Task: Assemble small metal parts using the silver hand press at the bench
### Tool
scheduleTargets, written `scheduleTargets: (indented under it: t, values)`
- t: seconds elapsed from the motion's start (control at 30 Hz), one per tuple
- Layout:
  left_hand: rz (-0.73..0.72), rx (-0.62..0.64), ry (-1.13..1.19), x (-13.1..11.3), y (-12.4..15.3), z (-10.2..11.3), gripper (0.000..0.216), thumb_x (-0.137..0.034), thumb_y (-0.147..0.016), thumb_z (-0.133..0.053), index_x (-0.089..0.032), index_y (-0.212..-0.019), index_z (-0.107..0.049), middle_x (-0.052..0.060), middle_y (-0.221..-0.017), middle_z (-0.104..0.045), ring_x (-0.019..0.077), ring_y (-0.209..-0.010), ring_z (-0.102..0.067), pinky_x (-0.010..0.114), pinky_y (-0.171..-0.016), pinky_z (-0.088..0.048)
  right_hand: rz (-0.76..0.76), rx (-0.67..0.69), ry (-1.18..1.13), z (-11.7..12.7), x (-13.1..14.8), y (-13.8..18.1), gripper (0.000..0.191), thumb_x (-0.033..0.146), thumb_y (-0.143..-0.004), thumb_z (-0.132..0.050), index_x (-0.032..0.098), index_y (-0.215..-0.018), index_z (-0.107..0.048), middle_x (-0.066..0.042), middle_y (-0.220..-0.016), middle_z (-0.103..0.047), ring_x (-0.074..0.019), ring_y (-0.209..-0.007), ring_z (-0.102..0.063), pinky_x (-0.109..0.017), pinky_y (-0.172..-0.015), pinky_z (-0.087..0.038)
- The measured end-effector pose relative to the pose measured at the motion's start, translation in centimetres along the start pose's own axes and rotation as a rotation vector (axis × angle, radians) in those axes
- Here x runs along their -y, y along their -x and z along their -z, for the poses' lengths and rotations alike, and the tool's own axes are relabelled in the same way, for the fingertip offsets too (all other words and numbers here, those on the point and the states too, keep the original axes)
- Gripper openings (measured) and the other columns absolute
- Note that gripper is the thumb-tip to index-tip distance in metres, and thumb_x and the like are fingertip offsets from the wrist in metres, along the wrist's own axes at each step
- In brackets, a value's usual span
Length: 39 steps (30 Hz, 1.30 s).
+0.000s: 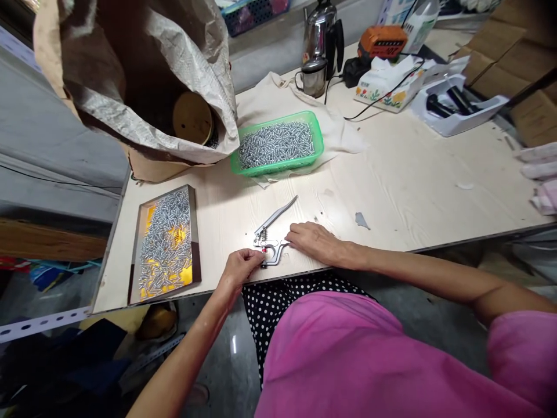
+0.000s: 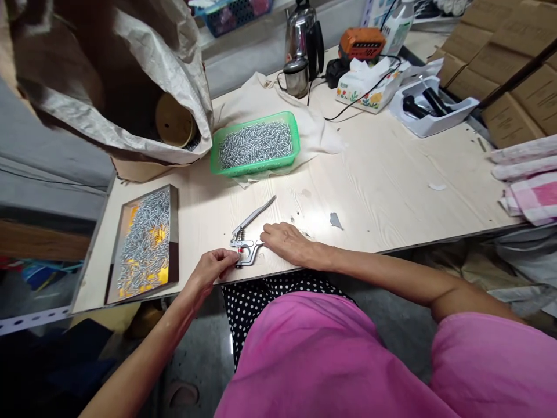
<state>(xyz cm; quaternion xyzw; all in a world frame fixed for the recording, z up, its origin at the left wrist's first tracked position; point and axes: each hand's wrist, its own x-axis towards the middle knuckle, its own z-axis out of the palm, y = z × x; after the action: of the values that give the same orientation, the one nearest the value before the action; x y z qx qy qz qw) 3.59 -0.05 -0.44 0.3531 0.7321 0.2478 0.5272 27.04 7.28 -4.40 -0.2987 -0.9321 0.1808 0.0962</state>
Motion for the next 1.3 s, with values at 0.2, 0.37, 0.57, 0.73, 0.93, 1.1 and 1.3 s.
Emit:
scheduleTargets:
  t: [0.2,0.37,0.57,0.73,0.93,1.1,1.3]
  values:
    - [0.119,0.058,-0.029,-0.3,-0.8,0.3,0.047,-0.055,-0.056,-0.090,-0.019,-0.061,-0.061,-0.007,-0.045,-0.046,0.0061,-0.038,-0.032,0.023,-0.040,-0.019,-0.008,0.030,0.021,-0.2,0.1,-0.2,0.021,0.016,-0.105,-0.048,0.016,-0.099,-0.068,-0.009,-0.096,-0.066,-0.0187,-0.077,-0.053,-0.034,-0.067,-0.033]
    - [0.156,0.163,-0.105,-1.0,-1.2,0.8,0.046,-0.053,-0.059,-0.091,-0.019,-0.059,-0.060,-0.008,-0.042,-0.044,0.0064,-0.035,-0.033,0.023,-0.040,-0.018,-0.001,0.029,0.042,-0.1,0.2,0.1,0.023,0.011,-0.104,-0.045,0.017,-0.100,-0.067,-0.008,-0.098,-0.067,-0.0187,-0.078,-0.052,-0.035,-0.066,-0.032]
    - [0.164,0.285,-0.245,-1.9,-1.4,1.3,0.046,-0.053,-0.060,-0.089,-0.019,-0.057,-0.059,-0.009,-0.041,-0.042,0.0064,-0.037,-0.034,0.023,-0.042,-0.019,0.062,0.032,0.060,-0.3,0.3,0.3,0.022,0.007,-0.102,-0.044,0.017,-0.101,-0.064,-0.008,-0.098,-0.067,-0.0193,-0.081,-0.053,-0.034,-0.067,-0.033]
    - [0.205,0.282,-0.295,-2.2,-1.1,1.1,0.046,-0.051,-0.065,-0.089,-0.020,-0.057,-0.056,-0.010,-0.041,-0.041,0.0063,-0.037,-0.034,0.024,-0.043,-0.019,0.091,0.009,0.009,0.1,-0.4,0.2,0.013,0.025,-0.104,-0.054,0.018,-0.110,-0.064,-0.011,-0.112,-0.067,-0.0223,-0.093,-0.057,-0.034,-0.076,-0.041]
    - [0.234,0.253,-0.259,-1.9,-0.6,0.9,0.036,-0.043,-0.071,-0.087,-0.018,-0.064,-0.061,-0.010,-0.040,-0.042,0.0065,-0.036,-0.034,0.023,-0.043,-0.017,0.106,0.008,0.062,2.5,-3.1,-1.4,0.101,0.067,-0.082,-0.078,0.012,-0.157,-0.038,-0.028,-0.164,-0.033,-0.0487,-0.149,-0.027,-0.066,-0.115,-0.030]
    - [0.225,0.249,-0.268,-1.7,-0.6,0.8,0.038,-0.042,-0.073,-0.086,-0.019,-0.060,-0.059,-0.009,-0.040,-0.042,0.0068,-0.037,-0.033,0.022,-0.043,-0.019,0.148,0.114,0.081,2.8,-3.7,-2.6,0.100,0.066,-0.081,-0.078,0.011,-0.155,-0.040,-0.025,-0.151,-0.048,-0.0466,-0.143,-0.034,-0.071,-0.117,-0.022]
    - [0.147,0.161,-0.458,-1.5,0.4,0.8,0.036,-0.044,-0.085,-0.076,-0.019,-0.062,-0.064,-0.006,-0.045,-0.047,0.0108,-0.044,-0.039,0.025,-0.049,-0.031,0.111,0.135,0.118,3.1,-2.6,-2.5,0.073,0.052,-0.083,-0.082,0.011,-0.137,-0.054,-0.018,-0.127,-0.062,-0.0350,-0.115,-0.051,-0.056,-0.105,-0.037]
